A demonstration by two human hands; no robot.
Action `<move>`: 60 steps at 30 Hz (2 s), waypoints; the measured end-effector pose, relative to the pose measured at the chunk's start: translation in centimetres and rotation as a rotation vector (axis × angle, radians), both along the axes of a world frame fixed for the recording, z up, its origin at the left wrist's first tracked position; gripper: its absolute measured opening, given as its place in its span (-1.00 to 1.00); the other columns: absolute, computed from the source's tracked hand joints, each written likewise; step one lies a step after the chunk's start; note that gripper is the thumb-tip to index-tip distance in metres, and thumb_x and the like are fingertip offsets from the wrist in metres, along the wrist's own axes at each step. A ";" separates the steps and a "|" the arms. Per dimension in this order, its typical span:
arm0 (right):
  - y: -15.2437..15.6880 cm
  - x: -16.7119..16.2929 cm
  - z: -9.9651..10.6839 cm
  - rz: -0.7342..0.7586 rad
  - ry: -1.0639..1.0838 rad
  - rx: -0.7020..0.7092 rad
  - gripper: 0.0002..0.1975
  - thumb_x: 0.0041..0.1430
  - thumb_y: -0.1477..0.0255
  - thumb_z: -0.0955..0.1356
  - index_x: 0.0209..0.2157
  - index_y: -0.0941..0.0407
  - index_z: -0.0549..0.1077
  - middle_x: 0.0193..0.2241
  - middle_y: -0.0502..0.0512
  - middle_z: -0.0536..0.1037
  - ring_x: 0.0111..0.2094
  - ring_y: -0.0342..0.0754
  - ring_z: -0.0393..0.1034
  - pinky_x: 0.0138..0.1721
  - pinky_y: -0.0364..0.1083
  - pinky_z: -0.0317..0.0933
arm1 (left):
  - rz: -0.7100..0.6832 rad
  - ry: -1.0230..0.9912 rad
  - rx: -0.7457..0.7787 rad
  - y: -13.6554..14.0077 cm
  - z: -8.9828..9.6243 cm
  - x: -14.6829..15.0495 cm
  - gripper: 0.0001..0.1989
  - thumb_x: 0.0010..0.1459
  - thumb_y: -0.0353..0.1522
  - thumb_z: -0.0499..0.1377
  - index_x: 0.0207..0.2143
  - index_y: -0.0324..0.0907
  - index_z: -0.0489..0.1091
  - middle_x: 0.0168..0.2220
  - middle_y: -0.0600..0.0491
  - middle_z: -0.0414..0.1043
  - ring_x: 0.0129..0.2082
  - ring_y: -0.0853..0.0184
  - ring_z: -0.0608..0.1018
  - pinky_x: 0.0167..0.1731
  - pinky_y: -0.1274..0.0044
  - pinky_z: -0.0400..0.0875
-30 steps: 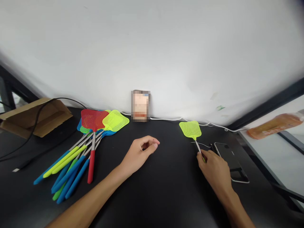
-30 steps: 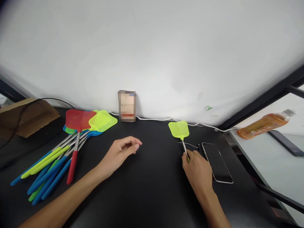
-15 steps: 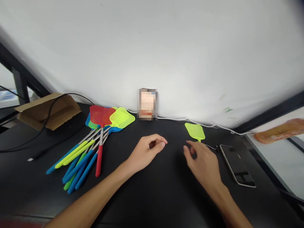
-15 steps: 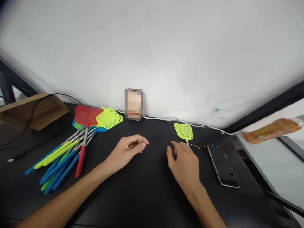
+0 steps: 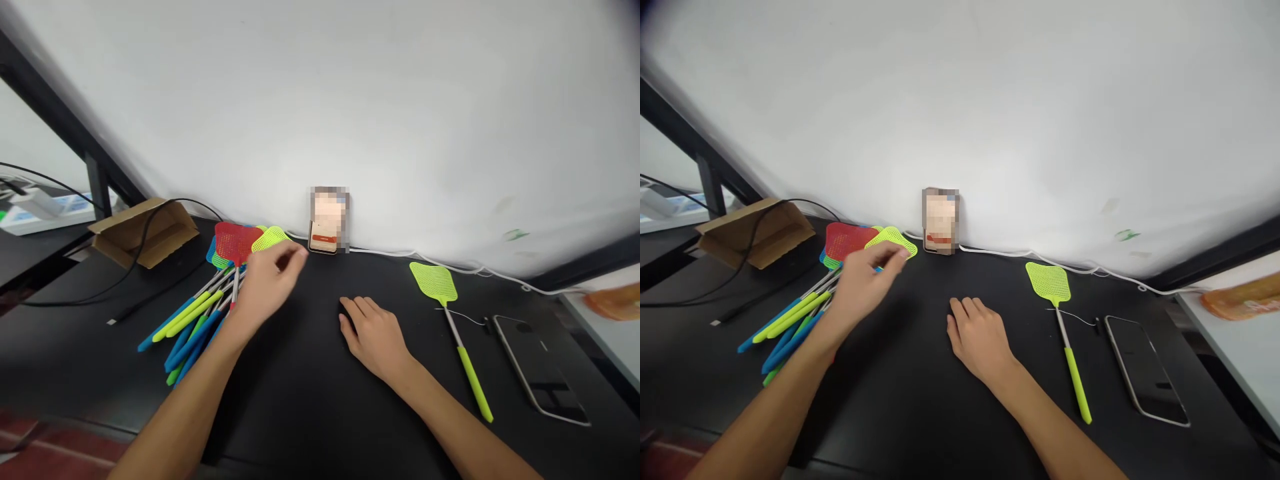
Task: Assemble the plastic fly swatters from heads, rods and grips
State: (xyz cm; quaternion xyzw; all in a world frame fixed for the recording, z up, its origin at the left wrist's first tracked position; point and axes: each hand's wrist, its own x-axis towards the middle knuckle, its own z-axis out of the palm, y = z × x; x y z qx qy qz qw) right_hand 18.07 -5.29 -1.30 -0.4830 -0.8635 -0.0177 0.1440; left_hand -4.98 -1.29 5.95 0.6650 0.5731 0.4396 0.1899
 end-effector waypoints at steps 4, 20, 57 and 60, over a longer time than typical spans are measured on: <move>0.1 0.0 -0.1 0.007 0.008 -0.006 -0.66 0.45 0.40 0.20 0.11 0.17 0.45 -0.18 0.21 0.60 -0.16 0.09 0.47 -0.25 0.00 0.31 | 0.492 0.471 -0.135 0.7 0.9 -5.2 -0.68 0.26 -0.16 0.11 -0.40 -0.15 0.51 -0.45 -0.07 0.50 -0.39 0.12 0.52 -0.36 0.40 0.25; 0.2 0.1 0.1 0.011 0.019 -0.027 -0.64 0.46 0.39 0.18 0.12 0.18 0.45 -0.18 0.23 0.59 -0.16 0.10 0.47 -0.24 0.02 0.34 | 0.516 0.695 -0.449 0.8 0.5 -8.9 -0.69 0.13 -0.15 0.18 -0.52 -0.16 0.49 -0.40 -0.18 0.48 -0.28 -0.10 0.54 -0.34 0.29 0.21; -3.9 2.1 3.0 0.100 1.807 -1.686 -0.61 0.49 0.20 0.23 -0.29 0.19 0.47 -0.67 -0.20 0.03 -0.67 -0.27 -0.17 -0.64 -0.19 -0.23 | -0.617 -1.080 -0.484 -3.9 -4.6 7.8 -0.83 0.31 -0.25 0.28 -0.21 -0.18 0.48 -0.34 -0.01 0.53 -0.25 0.29 0.54 -0.14 0.45 0.40; -4.1 1.8 3.0 0.095 1.817 -1.697 -0.62 0.49 0.20 0.24 -0.30 0.19 0.44 -0.66 -0.21 0.02 -0.66 -0.27 -0.16 -0.62 -0.19 -0.24 | -0.559 -1.083 -0.441 -3.9 -4.9 7.9 -0.81 0.28 -0.24 0.31 -0.24 -0.19 0.46 -0.39 0.01 0.52 -0.29 0.30 0.54 -0.20 0.48 0.41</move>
